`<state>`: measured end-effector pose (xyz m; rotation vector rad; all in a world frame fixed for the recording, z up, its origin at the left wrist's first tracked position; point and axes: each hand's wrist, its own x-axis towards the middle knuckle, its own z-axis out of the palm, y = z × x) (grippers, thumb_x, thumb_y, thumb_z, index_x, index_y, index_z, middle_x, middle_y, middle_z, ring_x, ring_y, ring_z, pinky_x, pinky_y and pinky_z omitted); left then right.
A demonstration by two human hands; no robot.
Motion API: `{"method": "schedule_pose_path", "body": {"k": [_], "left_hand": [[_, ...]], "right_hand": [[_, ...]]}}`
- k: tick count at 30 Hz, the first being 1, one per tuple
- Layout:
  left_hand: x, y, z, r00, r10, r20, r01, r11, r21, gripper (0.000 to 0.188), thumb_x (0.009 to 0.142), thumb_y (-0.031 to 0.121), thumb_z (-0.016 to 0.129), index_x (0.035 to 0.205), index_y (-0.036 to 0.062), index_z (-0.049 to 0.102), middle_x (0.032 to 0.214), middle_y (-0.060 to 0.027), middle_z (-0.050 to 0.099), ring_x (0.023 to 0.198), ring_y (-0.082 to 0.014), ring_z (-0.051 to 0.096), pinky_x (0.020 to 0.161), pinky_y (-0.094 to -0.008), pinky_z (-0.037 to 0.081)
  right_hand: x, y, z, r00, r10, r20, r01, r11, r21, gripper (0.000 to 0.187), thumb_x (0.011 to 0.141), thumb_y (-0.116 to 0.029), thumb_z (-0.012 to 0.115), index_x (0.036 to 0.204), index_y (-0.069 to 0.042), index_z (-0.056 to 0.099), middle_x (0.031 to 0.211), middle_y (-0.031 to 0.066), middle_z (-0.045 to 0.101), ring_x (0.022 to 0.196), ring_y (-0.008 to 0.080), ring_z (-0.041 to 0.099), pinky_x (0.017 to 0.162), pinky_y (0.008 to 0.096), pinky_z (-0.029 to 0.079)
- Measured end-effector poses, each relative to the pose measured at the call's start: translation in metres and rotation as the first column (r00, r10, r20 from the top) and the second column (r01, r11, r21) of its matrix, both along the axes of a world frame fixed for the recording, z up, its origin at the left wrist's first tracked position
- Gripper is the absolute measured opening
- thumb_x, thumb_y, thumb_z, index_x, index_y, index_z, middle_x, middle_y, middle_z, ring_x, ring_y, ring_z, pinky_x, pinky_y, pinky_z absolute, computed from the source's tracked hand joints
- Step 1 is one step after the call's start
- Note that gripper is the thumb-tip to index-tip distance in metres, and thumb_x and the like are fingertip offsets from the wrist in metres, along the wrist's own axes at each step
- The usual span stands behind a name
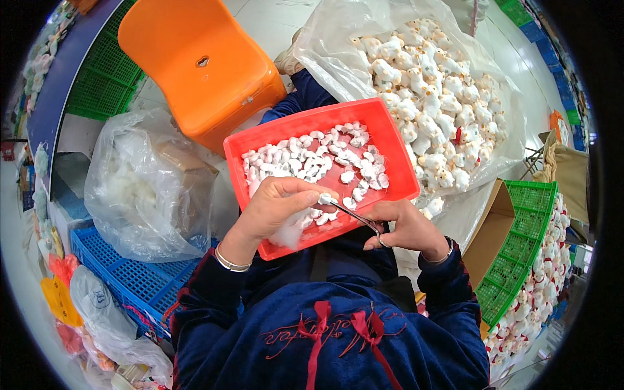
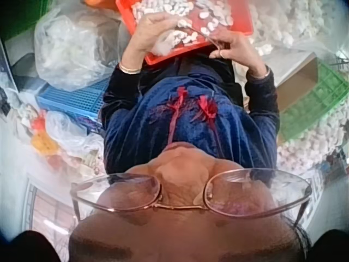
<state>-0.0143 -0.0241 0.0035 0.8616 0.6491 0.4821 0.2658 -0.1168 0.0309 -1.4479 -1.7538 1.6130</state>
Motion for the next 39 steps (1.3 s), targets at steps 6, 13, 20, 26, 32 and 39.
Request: {"method": "schedule_pose_path", "body": {"k": [6, 13, 20, 26, 32, 39], "left_hand": [[-0.002, 0.005, -0.005, 0.995, -0.093, 0.031, 0.094, 0.995, -0.028, 0.024, 0.094, 0.011, 0.068, 0.110, -0.0059, 0.072, 0.110, -0.0197, 0.074, 0.100, -0.0220, 0.072, 0.091, -0.0350, 0.057], [-0.003, 0.009, -0.008, 0.985, -0.149, 0.090, 0.151, 0.988, -0.019, 0.017, 0.090, 0.011, 0.073, 0.101, -0.0016, 0.075, 0.109, -0.0204, 0.074, 0.106, -0.0266, 0.070, 0.099, -0.0408, 0.053], [-0.001, 0.009, -0.008, 0.976, -0.169, 0.138, 0.175, 0.984, -0.037, 0.011, 0.090, 0.010, 0.073, 0.095, 0.0008, 0.074, 0.110, -0.0182, 0.074, 0.105, -0.0250, 0.069, 0.099, -0.0406, 0.051], [-0.001, 0.008, -0.007, 0.962, -0.195, 0.193, 0.201, 0.979, -0.014, 0.009, 0.092, 0.002, 0.069, 0.099, -0.0027, 0.071, 0.112, -0.0185, 0.071, 0.100, -0.0211, 0.070, 0.092, -0.0350, 0.056], [-0.002, 0.002, -0.003, 0.968, -0.119, 0.223, 0.141, 0.986, -0.089, 0.008, 0.093, 0.003, 0.068, 0.099, -0.0021, 0.068, 0.109, -0.0184, 0.071, 0.097, -0.0211, 0.070, 0.089, -0.0358, 0.056], [0.000, 0.001, -0.014, 0.944, -0.195, 0.267, 0.194, 0.981, 0.032, 0.017, 0.094, 0.005, 0.067, 0.109, -0.0016, 0.069, 0.108, -0.0156, 0.072, 0.096, -0.0194, 0.070, 0.089, -0.0339, 0.055]], "right_hand": [[0.005, 0.002, 0.004, 0.992, 0.000, -0.126, -0.026, 0.979, -0.202, 0.051, 0.070, -0.020, 0.093, 0.113, -0.001, 0.072, 0.081, 0.0001, 0.060, 0.075, 0.0094, 0.054, 0.068, 0.0248, 0.046], [0.007, 0.007, 0.006, 0.981, 0.056, -0.186, -0.105, 0.958, -0.265, 0.058, 0.070, -0.018, 0.093, 0.119, 0.001, 0.068, 0.096, -0.0009, 0.064, 0.088, 0.0083, 0.055, 0.076, 0.0241, 0.047], [0.010, 0.009, 0.009, 0.979, 0.036, -0.202, -0.103, 0.939, -0.329, 0.058, 0.071, -0.018, 0.093, 0.120, 0.000, 0.068, 0.105, -0.0004, 0.068, 0.094, 0.0084, 0.057, 0.081, 0.0243, 0.049], [0.005, 0.013, 0.008, 0.980, 0.049, -0.191, -0.100, 0.959, -0.266, 0.058, 0.065, -0.028, 0.096, 0.112, -0.003, 0.072, 0.100, 0.0030, 0.069, 0.089, 0.0124, 0.060, 0.080, 0.0279, 0.048], [0.005, 0.016, 0.008, 0.986, 0.117, -0.121, -0.142, 0.965, -0.220, 0.045, 0.069, -0.025, 0.094, 0.100, -0.001, 0.073, 0.084, 0.0034, 0.068, 0.076, 0.0116, 0.060, 0.069, 0.0269, 0.048], [0.013, 0.015, 0.009, 0.979, 0.194, -0.065, -0.205, 0.949, -0.241, 0.040, 0.068, -0.029, 0.095, 0.088, -0.001, 0.074, 0.077, 0.0032, 0.069, 0.071, 0.0111, 0.063, 0.063, 0.0273, 0.048]]}}
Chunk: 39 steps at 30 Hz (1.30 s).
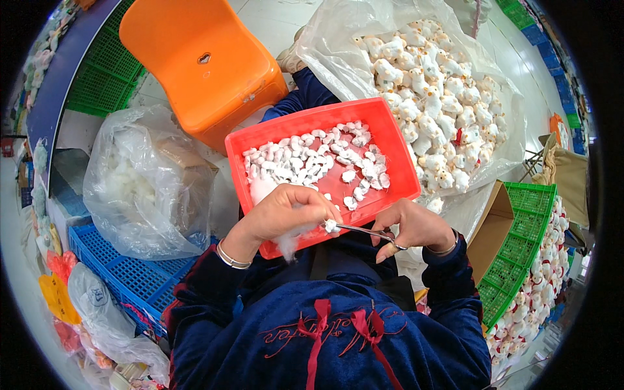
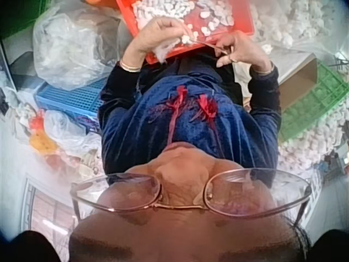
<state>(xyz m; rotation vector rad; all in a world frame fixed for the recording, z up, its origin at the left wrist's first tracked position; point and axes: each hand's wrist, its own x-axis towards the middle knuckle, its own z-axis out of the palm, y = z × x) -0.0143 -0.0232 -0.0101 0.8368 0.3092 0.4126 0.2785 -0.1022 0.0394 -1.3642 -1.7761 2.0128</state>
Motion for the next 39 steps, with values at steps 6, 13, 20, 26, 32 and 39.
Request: {"method": "schedule_pose_path", "body": {"k": [6, 13, 20, 26, 32, 39], "left_hand": [[0.018, -0.004, 0.034, 0.927, -0.148, -0.344, 0.163, 0.986, 0.016, 0.019, 0.092, 0.009, 0.070, 0.109, 0.0002, 0.070, 0.097, -0.0094, 0.073, 0.085, -0.0138, 0.070, 0.077, -0.0243, 0.054], [0.007, 0.006, 0.025, 0.917, 0.160, -0.366, -0.042, 0.950, 0.310, 0.007, 0.090, 0.010, 0.070, 0.092, 0.0027, 0.068, 0.089, -0.0020, 0.068, 0.082, -0.0082, 0.064, 0.078, -0.0259, 0.052], [-0.009, 0.028, 0.033, 0.861, 0.249, -0.443, 0.030, 0.846, 0.533, 0.025, 0.087, 0.013, 0.073, 0.109, 0.0026, 0.068, 0.105, -0.0034, 0.070, 0.101, -0.0124, 0.065, 0.090, -0.0304, 0.052], [0.033, 0.015, 0.031, 0.876, -0.163, -0.453, 0.213, 0.975, 0.061, 0.019, 0.089, 0.008, 0.069, 0.104, -0.0014, 0.069, 0.094, -0.0032, 0.071, 0.079, -0.0089, 0.067, 0.075, -0.0249, 0.055], [0.023, 0.019, 0.029, 0.868, 0.119, -0.483, 0.092, 0.916, 0.391, 0.009, 0.087, 0.005, 0.065, 0.091, -0.0004, 0.071, 0.084, -0.0019, 0.070, 0.075, -0.0064, 0.063, 0.070, -0.0236, 0.052], [0.013, 0.022, 0.027, 0.850, 0.063, -0.523, -0.007, 0.994, 0.109, 0.014, 0.093, 0.011, 0.064, 0.101, -0.0002, 0.070, 0.084, -0.0026, 0.070, 0.068, -0.0065, 0.059, 0.063, -0.0226, 0.049]], "right_hand": [[0.000, 0.000, 0.005, 0.995, -0.057, 0.080, 0.062, 0.997, -0.050, 0.036, 0.071, -0.027, 0.094, 0.086, -0.001, 0.073, 0.071, 0.0005, 0.067, 0.066, 0.0074, 0.059, 0.058, 0.0256, 0.045], [0.003, -0.009, 0.002, 0.989, -0.104, 0.104, 0.110, 0.992, -0.060, 0.033, 0.073, -0.025, 0.093, 0.082, -0.002, 0.072, 0.068, -0.0016, 0.064, 0.064, 0.0057, 0.056, 0.057, 0.0248, 0.043], [0.019, -0.013, 0.012, 0.965, -0.141, 0.220, 0.156, 0.986, -0.055, 0.032, 0.072, -0.025, 0.093, 0.077, -0.003, 0.070, 0.064, -0.0034, 0.060, 0.061, 0.0050, 0.052, 0.056, 0.0247, 0.040], [0.013, -0.007, 0.015, 0.961, -0.110, 0.253, 0.105, 0.994, 0.033, 0.034, 0.073, -0.029, 0.091, 0.077, -0.003, 0.069, 0.058, -0.0018, 0.050, 0.057, 0.0069, 0.046, 0.051, 0.0278, 0.035], [0.013, -0.012, 0.013, 0.961, -0.139, 0.237, 0.122, 0.989, 0.087, 0.035, 0.073, -0.030, 0.091, 0.075, -0.004, 0.068, 0.057, -0.0016, 0.050, 0.055, 0.0078, 0.044, 0.051, 0.0287, 0.035], [0.011, -0.010, 0.021, 0.922, -0.118, 0.370, 0.043, 0.978, 0.205, 0.037, 0.071, -0.027, 0.090, 0.073, -0.002, 0.062, 0.059, 0.0048, 0.050, 0.054, 0.0162, 0.046, 0.052, 0.0320, 0.039]]}}
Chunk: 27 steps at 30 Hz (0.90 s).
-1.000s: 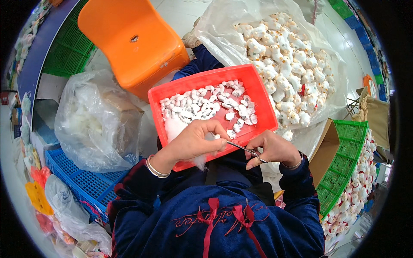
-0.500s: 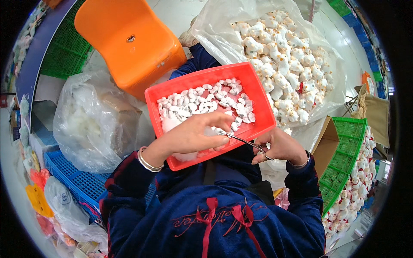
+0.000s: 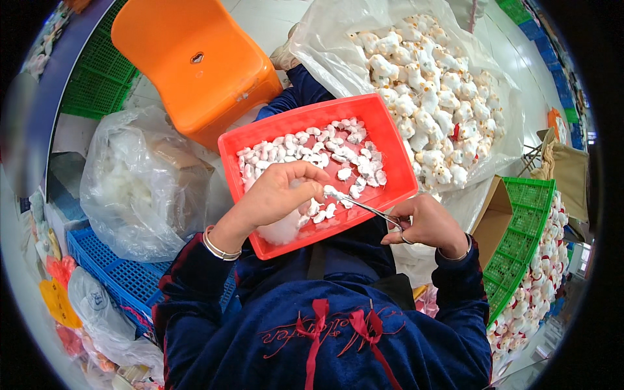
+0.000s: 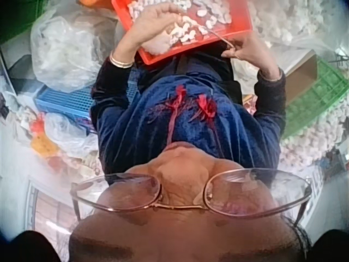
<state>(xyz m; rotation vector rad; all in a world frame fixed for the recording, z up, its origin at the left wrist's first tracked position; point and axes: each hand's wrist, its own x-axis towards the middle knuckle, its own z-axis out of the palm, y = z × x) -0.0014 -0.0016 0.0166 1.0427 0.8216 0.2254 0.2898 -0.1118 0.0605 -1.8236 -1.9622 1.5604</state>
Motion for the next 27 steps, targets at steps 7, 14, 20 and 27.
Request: {"method": "schedule_pose_path", "body": {"k": [7, 14, 20, 27], "left_hand": [[0.005, -0.014, -0.014, 1.000, 0.002, 0.006, -0.003, 0.998, 0.063, 0.019, 0.093, 0.017, 0.070, 0.101, -0.0007, 0.072, 0.084, -0.0032, 0.070, 0.069, -0.0068, 0.061, 0.064, -0.0232, 0.050], [0.012, -0.014, -0.009, 0.979, 0.037, -0.202, 0.013, 0.971, 0.238, 0.015, 0.090, 0.009, 0.069, 0.096, -0.0028, 0.074, 0.081, -0.0059, 0.071, 0.065, -0.0073, 0.060, 0.059, -0.0230, 0.046], [0.007, -0.019, -0.027, 0.986, 0.156, 0.054, -0.155, 0.988, -0.026, 0.015, 0.090, 0.003, 0.066, 0.103, -0.0035, 0.071, 0.078, -0.0073, 0.070, 0.059, -0.0077, 0.057, 0.051, -0.0212, 0.042], [0.017, -0.018, -0.039, 0.948, 0.315, 0.040, -0.286, 0.793, 0.538, 0.004, 0.093, 0.003, 0.065, 0.095, -0.0001, 0.065, 0.078, -0.0026, 0.064, 0.062, -0.0060, 0.053, 0.057, -0.0211, 0.042]], "right_hand": [[-0.006, -0.002, 0.005, 0.999, 0.004, 0.046, -0.007, 0.997, 0.079, 0.039, 0.073, -0.033, 0.087, 0.073, -0.002, 0.063, 0.060, 0.0083, 0.055, 0.056, 0.0225, 0.055, 0.055, 0.0346, 0.044], [-0.006, -0.006, -0.006, 0.996, 0.047, 0.070, -0.056, 0.989, 0.137, 0.042, 0.077, -0.042, 0.083, 0.077, -0.004, 0.065, 0.068, 0.0139, 0.062, 0.064, 0.0328, 0.062, 0.059, 0.0410, 0.047], [-0.006, -0.017, -0.007, 0.997, -0.062, 0.051, 0.054, 0.986, 0.159, 0.039, 0.074, -0.040, 0.085, 0.080, -0.005, 0.070, 0.072, 0.0122, 0.068, 0.070, 0.0339, 0.067, 0.060, 0.0438, 0.048], [-0.030, -0.026, -0.014, 0.986, -0.167, -0.005, 0.163, 0.953, 0.255, 0.037, 0.076, -0.037, 0.083, 0.082, -0.003, 0.071, 0.072, 0.0163, 0.067, 0.070, 0.0361, 0.066, 0.061, 0.0454, 0.048]]}}
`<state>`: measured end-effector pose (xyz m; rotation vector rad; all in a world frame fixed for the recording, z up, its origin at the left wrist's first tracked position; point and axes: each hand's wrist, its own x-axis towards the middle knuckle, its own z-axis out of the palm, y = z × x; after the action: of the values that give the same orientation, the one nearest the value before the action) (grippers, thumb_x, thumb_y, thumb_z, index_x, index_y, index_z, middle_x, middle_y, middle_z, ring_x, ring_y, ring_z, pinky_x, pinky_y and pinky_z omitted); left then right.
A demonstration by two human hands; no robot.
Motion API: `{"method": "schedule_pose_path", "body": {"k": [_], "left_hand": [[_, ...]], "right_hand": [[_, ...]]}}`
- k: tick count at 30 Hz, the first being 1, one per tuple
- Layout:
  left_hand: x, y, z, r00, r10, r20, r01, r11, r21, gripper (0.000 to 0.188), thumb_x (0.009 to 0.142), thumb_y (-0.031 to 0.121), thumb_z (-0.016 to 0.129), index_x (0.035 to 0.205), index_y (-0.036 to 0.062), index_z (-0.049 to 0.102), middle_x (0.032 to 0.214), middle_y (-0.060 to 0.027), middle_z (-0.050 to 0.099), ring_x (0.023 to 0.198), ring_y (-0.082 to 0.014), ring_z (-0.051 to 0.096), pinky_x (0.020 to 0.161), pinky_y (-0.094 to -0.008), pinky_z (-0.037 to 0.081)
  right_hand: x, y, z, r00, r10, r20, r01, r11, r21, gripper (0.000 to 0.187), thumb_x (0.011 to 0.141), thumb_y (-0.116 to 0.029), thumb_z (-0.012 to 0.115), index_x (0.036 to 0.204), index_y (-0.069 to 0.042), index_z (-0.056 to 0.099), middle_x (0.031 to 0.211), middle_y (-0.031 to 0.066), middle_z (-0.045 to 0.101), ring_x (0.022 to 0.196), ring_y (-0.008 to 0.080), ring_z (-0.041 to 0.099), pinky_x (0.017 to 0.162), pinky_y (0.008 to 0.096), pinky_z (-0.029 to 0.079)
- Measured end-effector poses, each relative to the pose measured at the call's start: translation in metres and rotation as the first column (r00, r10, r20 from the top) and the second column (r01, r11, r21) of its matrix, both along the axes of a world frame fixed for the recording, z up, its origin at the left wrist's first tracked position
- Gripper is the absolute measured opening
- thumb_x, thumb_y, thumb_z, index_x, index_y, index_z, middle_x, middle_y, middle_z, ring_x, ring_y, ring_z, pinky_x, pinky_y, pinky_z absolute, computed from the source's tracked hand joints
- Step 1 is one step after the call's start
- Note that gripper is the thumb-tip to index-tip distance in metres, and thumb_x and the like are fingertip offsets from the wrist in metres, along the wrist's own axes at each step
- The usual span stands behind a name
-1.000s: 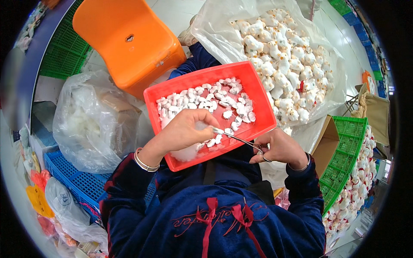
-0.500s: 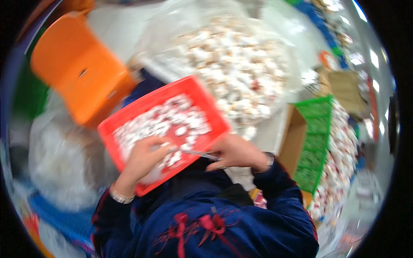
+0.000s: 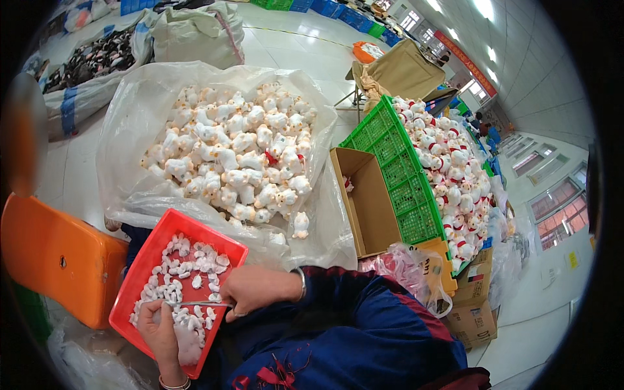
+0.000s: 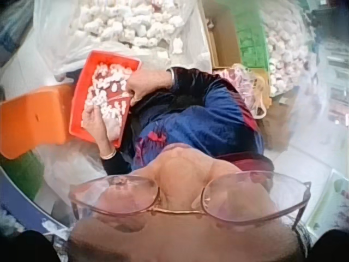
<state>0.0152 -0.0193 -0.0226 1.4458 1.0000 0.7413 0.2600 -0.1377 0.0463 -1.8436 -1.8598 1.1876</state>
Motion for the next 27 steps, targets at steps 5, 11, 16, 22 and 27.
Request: {"method": "schedule_pose_path", "body": {"k": [5, 11, 16, 22, 27], "left_hand": [[0.002, -0.011, 0.030, 0.997, -0.071, -0.032, 0.073, 0.996, 0.043, 0.005, 0.096, 0.001, 0.061, 0.091, 0.0011, 0.060, 0.081, -0.0012, 0.061, 0.068, -0.0058, 0.051, 0.062, -0.0210, 0.041], [-0.009, -0.002, 0.004, 1.000, 0.030, 0.006, -0.031, 0.996, 0.078, 0.002, 0.096, 0.000, 0.060, 0.098, -0.0001, 0.060, 0.087, -0.0008, 0.058, 0.078, -0.0063, 0.052, 0.070, -0.0217, 0.043], [-0.011, -0.005, 0.006, 0.996, -0.074, 0.041, 0.075, 0.997, -0.020, 0.007, 0.094, 0.003, 0.062, 0.100, 0.0016, 0.061, 0.081, 0.0002, 0.057, 0.069, -0.0049, 0.049, 0.062, -0.0204, 0.040], [-0.007, -0.003, 0.007, 0.969, 0.090, 0.231, -0.007, 0.942, -0.335, 0.018, 0.092, 0.006, 0.066, 0.109, 0.0030, 0.061, 0.071, -0.0001, 0.056, 0.052, -0.0064, 0.046, 0.048, -0.0203, 0.037], [-0.014, 0.005, -0.003, 0.976, 0.060, 0.208, 0.022, 0.928, -0.372, 0.013, 0.093, 0.005, 0.065, 0.105, 0.0029, 0.063, 0.072, -0.0009, 0.058, 0.054, -0.0054, 0.048, 0.046, -0.0192, 0.036]], "right_hand": [[-0.008, 0.000, -0.016, 0.969, -0.054, -0.240, 0.044, 0.998, -0.049, 0.042, 0.079, -0.039, 0.082, 0.085, 0.000, 0.072, 0.072, 0.0173, 0.068, 0.068, 0.0335, 0.066, 0.062, 0.0429, 0.049], [-0.025, -0.006, -0.027, 0.954, 0.011, -0.300, -0.001, 0.999, 0.036, 0.046, 0.081, -0.043, 0.081, 0.083, 0.001, 0.068, 0.072, 0.0181, 0.067, 0.070, 0.0346, 0.067, 0.062, 0.0436, 0.049], [-0.021, -0.007, -0.028, 0.964, -0.006, -0.266, 0.004, 1.000, -0.005, 0.048, 0.080, -0.045, 0.081, 0.082, 0.001, 0.069, 0.073, 0.0181, 0.067, 0.070, 0.0355, 0.067, 0.063, 0.0442, 0.049], [-0.029, -0.004, -0.023, 0.962, -0.024, -0.274, 0.025, 1.000, -0.001, 0.048, 0.077, -0.043, 0.084, 0.081, 0.002, 0.067, 0.071, 0.0167, 0.066, 0.069, 0.0349, 0.066, 0.063, 0.0433, 0.049], [-0.025, -0.006, -0.025, 0.965, 0.025, -0.262, -0.042, 0.997, -0.058, 0.042, 0.077, -0.035, 0.083, 0.088, 0.001, 0.065, 0.076, 0.0146, 0.065, 0.076, 0.0340, 0.066, 0.068, 0.0422, 0.049]]}}
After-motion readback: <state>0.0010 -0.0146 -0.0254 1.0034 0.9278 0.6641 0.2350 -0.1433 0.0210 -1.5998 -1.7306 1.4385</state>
